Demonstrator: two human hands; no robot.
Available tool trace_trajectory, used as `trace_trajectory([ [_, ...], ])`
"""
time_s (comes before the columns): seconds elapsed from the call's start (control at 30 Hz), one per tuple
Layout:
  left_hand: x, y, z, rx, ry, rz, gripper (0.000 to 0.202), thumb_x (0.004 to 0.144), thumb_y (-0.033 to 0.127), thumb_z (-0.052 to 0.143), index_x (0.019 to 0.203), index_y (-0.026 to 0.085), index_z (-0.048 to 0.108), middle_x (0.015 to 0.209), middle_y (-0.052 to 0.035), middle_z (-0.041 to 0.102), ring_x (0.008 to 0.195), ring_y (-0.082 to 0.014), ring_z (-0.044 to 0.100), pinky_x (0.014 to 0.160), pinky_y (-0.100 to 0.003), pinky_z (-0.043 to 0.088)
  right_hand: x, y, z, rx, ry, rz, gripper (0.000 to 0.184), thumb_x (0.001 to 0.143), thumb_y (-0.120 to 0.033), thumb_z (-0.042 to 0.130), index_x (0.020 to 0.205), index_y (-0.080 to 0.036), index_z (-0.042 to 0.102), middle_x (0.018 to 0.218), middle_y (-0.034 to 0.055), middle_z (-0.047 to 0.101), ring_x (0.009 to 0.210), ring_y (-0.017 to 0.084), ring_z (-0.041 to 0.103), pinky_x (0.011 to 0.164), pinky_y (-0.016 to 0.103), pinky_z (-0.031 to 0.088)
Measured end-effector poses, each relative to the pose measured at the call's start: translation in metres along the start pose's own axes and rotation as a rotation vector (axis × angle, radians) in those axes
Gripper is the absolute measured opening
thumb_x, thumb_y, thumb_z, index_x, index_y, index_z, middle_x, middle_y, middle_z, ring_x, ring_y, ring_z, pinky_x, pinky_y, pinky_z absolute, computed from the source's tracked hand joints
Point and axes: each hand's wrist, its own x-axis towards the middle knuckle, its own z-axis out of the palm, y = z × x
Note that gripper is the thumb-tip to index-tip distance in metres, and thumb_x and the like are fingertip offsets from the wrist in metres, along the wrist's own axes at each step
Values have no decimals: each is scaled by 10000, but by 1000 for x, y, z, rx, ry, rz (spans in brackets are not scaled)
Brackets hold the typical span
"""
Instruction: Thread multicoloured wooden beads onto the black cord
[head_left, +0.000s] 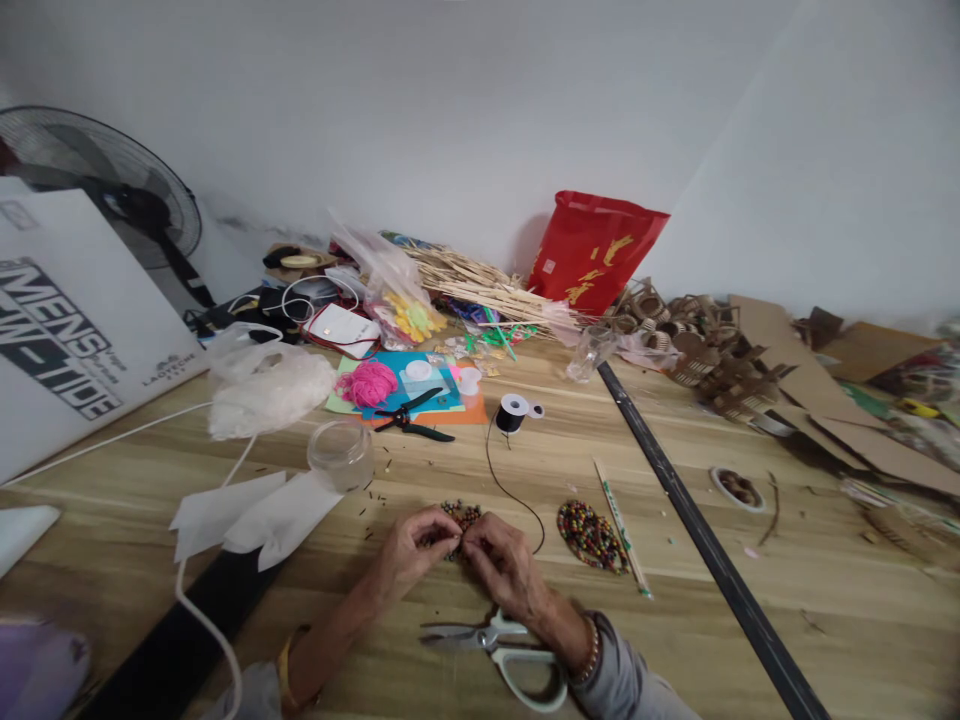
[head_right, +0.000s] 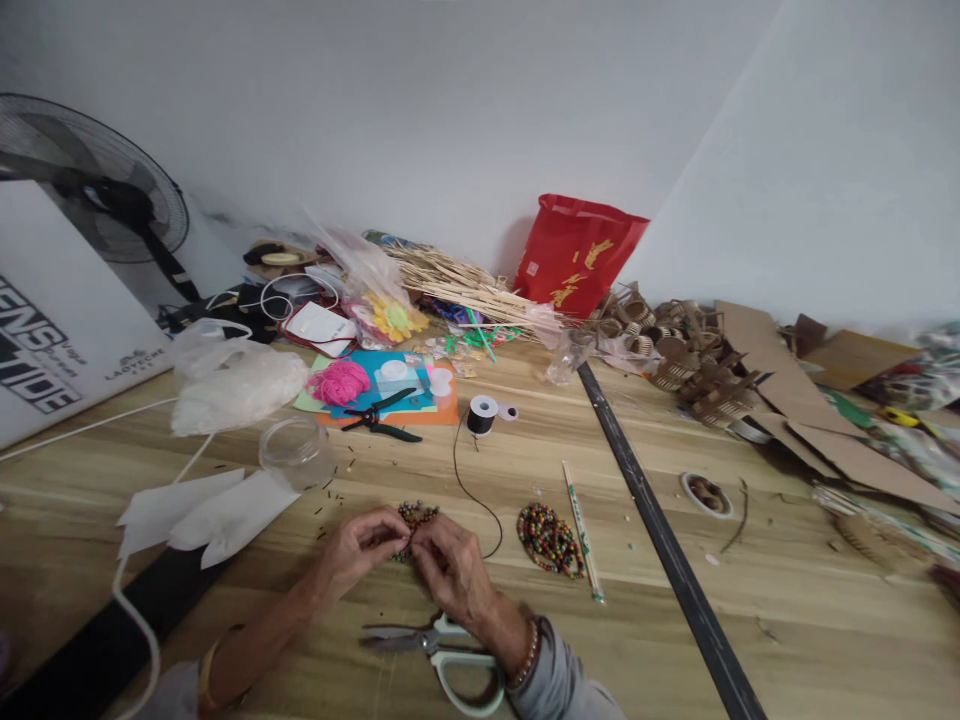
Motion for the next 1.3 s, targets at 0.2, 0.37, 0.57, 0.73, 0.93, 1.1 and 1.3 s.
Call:
trace_trajectory([
  [0.2,1,-3,2,-39,15,-64,80,609,182,686,673,140,665,677,-24,678,685,-166,626,691,-266,505,-1,3,1,-2,12,-10,162,920,-220,474,803,-174,576,699,30,575,634,142,532,580,234,423],
  [0.37,1,-1,2,-39,27,-87,96,594,187,708,643,149,635,639,-7,660,652,-149,613,671,-250,498,-1,4,2,-14,18,-5,157,922,-224,477,806,-175,571,699,31,573,631,144,532,569,239,422],
  [0.57,1,-3,3,-31,37,-65,139,611,239,727,631,152,620,630,-6,651,637,-147,606,654,-249,493,0,1,0,-24,33,25,157,918,-225,482,791,-179,562,693,30,573,616,140,535,538,230,412],
  [0.73,1,-5,1,-12,39,-50,161,630,276,732,644,150,632,644,-13,654,651,-156,607,654,-256,492,0,1,1,-14,26,11,171,922,-233,470,791,-176,564,692,29,573,621,141,532,550,235,419],
  [0.93,1,-5,0,-7,16,2,116,639,243,719,632,146,656,661,-20,659,673,-158,608,656,-250,487,-1,3,1,-21,15,2,174,924,-237,474,792,-175,570,692,29,576,622,141,527,566,239,419],
  [1.1,1,-4,-1,18,20,-2,108,644,250,717,657,149,680,681,-28,677,695,-168,619,675,-258,499,0,1,1,-16,26,2,182,931,-248,467,798,-178,570,689,33,577,617,145,530,557,239,419],
  [1.3,1,-1,-1,16,29,-4,107,632,244,723,652,151,675,679,-31,675,692,-174,623,669,-264,506,0,1,0,-11,41,10,171,925,-245,468,800,-178,565,697,37,573,627,147,534,553,238,420],
])
